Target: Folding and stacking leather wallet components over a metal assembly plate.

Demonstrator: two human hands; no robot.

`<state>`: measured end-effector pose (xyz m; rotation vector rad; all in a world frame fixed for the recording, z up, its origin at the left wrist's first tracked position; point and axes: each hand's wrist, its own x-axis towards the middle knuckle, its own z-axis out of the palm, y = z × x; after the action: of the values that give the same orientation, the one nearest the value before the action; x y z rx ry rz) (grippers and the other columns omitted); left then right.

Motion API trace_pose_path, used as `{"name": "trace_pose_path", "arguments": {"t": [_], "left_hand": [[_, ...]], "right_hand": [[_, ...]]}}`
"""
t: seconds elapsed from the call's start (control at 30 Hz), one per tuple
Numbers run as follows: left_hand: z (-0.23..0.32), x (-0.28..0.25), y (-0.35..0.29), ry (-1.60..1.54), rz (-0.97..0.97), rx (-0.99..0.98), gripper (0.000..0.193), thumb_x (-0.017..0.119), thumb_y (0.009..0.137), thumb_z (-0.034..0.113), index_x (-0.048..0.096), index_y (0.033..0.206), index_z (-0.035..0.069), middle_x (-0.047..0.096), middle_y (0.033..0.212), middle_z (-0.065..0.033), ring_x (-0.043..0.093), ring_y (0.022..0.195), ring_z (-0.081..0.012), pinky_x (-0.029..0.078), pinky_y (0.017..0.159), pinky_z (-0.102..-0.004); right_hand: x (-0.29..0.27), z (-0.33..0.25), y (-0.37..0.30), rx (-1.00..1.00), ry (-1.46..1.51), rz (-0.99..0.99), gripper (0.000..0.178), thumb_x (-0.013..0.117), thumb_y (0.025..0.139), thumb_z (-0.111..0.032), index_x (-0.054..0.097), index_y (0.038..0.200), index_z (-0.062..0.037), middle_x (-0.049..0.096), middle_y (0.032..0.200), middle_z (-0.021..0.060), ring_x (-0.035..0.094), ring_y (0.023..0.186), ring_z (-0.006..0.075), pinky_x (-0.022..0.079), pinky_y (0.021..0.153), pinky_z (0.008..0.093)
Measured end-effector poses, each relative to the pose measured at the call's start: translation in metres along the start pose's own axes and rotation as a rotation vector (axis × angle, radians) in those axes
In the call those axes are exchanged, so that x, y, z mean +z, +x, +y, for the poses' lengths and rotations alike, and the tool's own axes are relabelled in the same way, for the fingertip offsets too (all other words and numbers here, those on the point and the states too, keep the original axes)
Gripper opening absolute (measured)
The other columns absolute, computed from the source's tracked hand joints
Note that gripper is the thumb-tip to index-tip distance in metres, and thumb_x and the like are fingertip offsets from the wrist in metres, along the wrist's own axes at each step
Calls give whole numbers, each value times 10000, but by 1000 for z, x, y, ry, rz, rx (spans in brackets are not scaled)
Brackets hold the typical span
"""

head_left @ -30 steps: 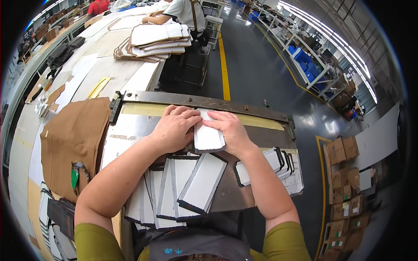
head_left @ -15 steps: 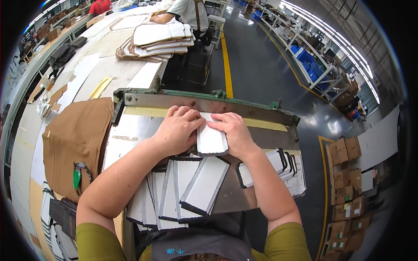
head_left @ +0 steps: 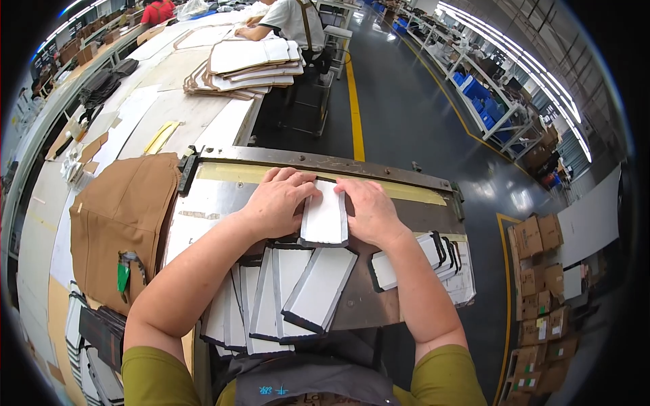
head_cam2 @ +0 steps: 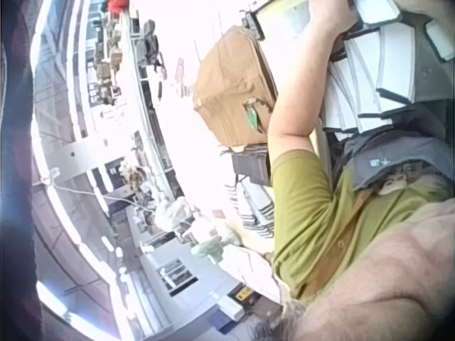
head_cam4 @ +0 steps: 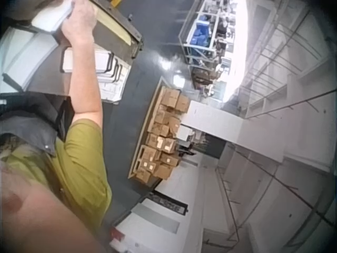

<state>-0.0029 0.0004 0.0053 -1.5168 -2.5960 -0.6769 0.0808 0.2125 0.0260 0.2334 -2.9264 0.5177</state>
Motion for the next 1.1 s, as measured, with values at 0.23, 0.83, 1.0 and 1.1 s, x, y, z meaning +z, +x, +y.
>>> {"name": "trace_pose_path", "arguments": {"t": [0.23, 0.83, 1.0, 1.1], "left_hand": [[-15, 11, 0, -57, 164, 45, 311, 706, 813, 61, 729, 1112, 146, 633, 1327, -54, 526, 1274, -278, 326, 1108, -436], [7, -5, 0, 50, 440, 60, 601, 753, 738, 28, 588, 1305, 141, 541, 1327, -102, 601, 1045, -287, 485, 892, -397], [-8, 9, 2, -163, 306, 119, 214, 657, 794, 32, 746, 983, 75, 690, 1089, -97, 645, 1039, -285, 522, 903, -375], [-12, 13, 4, -179, 274, 101, 217, 664, 796, 26, 761, 982, 78, 716, 1085, -99, 623, 1096, -294, 498, 957, -390]], "right_hand": [[18, 13, 3, -89, 85, 275, 204, 743, 774, -81, 674, 965, -92, 694, 1112, 103, 630, 1092, 254, 443, 1012, 409], [2, -20, 1, -267, 28, 540, 200, 732, 642, -14, 745, 817, -109, 606, 827, 39, 593, 857, 251, 437, 915, 419], [6, -25, 2, -470, 162, 453, 280, 726, 634, 43, 764, 854, -125, 646, 829, 25, 618, 848, 251, 476, 862, 397], [3, -18, -1, -395, 371, 327, 369, 735, 662, 43, 755, 1000, -104, 719, 963, 67, 656, 932, 280, 495, 898, 409]]}}
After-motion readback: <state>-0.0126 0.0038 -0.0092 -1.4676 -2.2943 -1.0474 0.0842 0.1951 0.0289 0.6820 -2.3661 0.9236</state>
